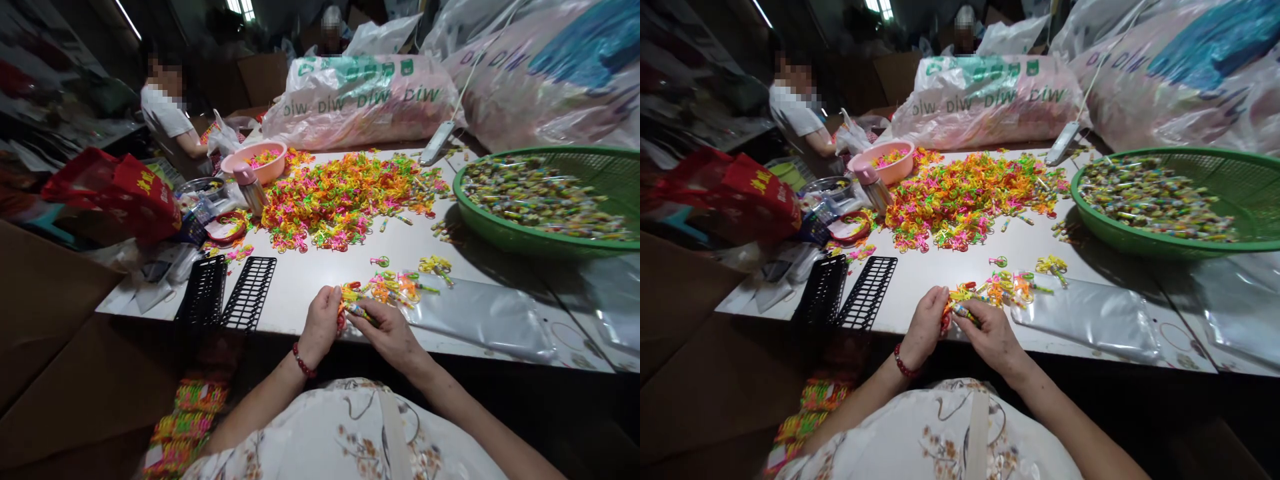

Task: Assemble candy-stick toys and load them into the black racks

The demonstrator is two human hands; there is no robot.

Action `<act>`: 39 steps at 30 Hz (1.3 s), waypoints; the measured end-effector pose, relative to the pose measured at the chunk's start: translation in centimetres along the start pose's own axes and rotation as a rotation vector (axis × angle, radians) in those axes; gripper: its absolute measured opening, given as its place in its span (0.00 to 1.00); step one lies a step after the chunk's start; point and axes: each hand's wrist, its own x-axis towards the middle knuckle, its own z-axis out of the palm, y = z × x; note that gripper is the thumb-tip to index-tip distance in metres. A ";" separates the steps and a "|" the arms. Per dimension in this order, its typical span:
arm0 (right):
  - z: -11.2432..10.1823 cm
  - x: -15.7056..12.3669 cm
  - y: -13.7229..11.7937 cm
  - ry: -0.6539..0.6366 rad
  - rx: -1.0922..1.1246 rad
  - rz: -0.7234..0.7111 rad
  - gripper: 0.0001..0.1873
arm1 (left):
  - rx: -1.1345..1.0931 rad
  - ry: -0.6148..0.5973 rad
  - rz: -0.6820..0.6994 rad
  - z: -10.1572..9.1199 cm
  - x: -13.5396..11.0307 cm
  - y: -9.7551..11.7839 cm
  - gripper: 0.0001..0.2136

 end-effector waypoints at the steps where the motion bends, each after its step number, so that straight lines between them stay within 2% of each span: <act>1: 0.0 0.0 -0.1 -0.009 -0.019 -0.016 0.09 | -0.007 0.004 0.000 0.0 0.1 -0.1 0.20; 7: 0.3 -0.1 -0.2 -0.033 -0.188 -0.048 0.13 | 0.018 0.040 0.044 0.0 0.7 -1.3 0.20; 12: 0.4 0.0 1.0 -0.029 -0.230 -0.050 0.15 | 0.037 -0.057 -0.034 0.5 1.8 -1.7 0.20; 14: -0.2 0.3 1.7 -0.005 -0.249 -0.027 0.15 | 0.109 -0.061 0.023 0.3 3.1 -1.0 0.19; 16: -1.5 0.6 2.5 0.058 -0.295 0.006 0.17 | 0.240 0.035 0.144 -0.6 5.0 0.1 0.17; 18: -3.4 0.9 3.4 0.150 -0.383 0.016 0.17 | 0.362 0.200 0.259 -2.0 7.6 1.4 0.12; 20: -5.3 1.1 4.4 0.236 -0.519 -0.048 0.17 | 0.489 0.370 0.339 -3.6 10.4 2.6 0.08; 23: -7.1 1.1 5.6 0.333 -0.670 -0.185 0.15 | 0.674 0.554 0.330 -5.6 14.1 3.5 0.14; 26: -6.7 0.6 5.4 0.348 -0.619 -0.200 0.12 | 0.679 0.566 0.270 -6.6 16.0 3.4 0.15; 29: -5.1 0.1 4.0 0.267 -0.503 -0.142 0.11 | 0.597 0.531 0.245 -7.4 15.9 2.9 0.11; 33: -3.4 0.0 2.3 0.138 -0.374 -0.003 0.16 | 0.407 0.471 0.177 -8.9 13.8 2.3 0.09; 37: -2.0 0.7 1.4 0.051 -0.187 0.092 0.19 | 0.125 0.283 0.067 -10.1 10.8 1.9 0.04; 39: -1.2 1.0 1.0 0.006 -0.115 0.110 0.20 | 0.012 0.183 0.027 -10.2 9.1 1.7 0.06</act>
